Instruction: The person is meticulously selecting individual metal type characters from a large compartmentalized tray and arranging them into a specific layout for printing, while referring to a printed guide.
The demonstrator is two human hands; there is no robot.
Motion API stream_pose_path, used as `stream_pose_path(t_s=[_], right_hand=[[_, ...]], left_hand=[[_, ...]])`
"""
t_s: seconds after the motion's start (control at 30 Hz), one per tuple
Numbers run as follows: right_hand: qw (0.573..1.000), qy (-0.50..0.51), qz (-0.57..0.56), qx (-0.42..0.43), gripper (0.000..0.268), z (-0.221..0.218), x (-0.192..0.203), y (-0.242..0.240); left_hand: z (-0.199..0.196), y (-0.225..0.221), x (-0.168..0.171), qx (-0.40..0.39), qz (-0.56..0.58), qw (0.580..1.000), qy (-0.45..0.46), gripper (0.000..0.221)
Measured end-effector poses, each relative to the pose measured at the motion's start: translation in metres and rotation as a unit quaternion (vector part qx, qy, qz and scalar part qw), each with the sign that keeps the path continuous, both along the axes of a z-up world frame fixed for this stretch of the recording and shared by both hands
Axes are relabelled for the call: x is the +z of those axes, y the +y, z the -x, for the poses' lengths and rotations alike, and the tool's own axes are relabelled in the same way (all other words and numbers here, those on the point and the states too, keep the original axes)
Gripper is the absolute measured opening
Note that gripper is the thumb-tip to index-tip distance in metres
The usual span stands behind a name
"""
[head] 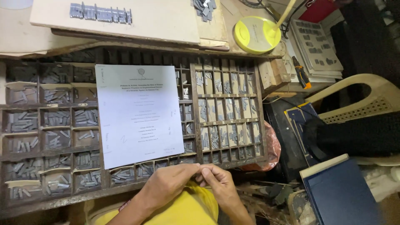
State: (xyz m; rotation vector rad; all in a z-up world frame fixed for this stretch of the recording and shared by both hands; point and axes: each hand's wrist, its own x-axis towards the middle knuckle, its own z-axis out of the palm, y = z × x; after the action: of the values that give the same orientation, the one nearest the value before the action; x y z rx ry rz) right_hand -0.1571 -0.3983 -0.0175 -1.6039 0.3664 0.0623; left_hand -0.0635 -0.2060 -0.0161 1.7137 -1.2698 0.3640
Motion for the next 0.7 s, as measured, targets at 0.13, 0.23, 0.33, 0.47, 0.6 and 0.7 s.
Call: stream_pose_path(t_s=[0.13,0.23,0.33,0.47,0.6,0.7], right_hand=[[0.987,0.024,0.161,-0.012,0.027,-0.008,-0.007,-0.044],[0.955,-0.023,0.290,-0.056,0.028,-0.017,-0.012,-0.081],[0.929,-0.020,0.360,-0.082,0.030,-0.028,-0.006,-0.091],[0.874,-0.176,0.451,0.033,0.022,-0.047,-0.011,-0.074],[0.831,-0.153,0.527,0.093,0.045,-0.065,-0.030,-0.063],[0.805,-0.167,0.561,0.097,0.037,-0.074,-0.032,-0.059]], left_hand=[[0.000,0.005,-0.058,0.022,0.011,0.996,0.086,0.051],[-0.001,0.014,-0.057,0.065,0.070,0.982,0.165,0.039],[-0.001,0.019,-0.038,0.123,0.126,0.958,0.229,0.027],[-0.001,0.020,-0.036,0.106,0.150,0.958,0.218,0.023],[0.000,0.021,-0.038,0.103,0.150,0.963,0.200,0.033],[0.005,0.023,-0.040,0.120,0.168,0.953,0.222,0.043]])
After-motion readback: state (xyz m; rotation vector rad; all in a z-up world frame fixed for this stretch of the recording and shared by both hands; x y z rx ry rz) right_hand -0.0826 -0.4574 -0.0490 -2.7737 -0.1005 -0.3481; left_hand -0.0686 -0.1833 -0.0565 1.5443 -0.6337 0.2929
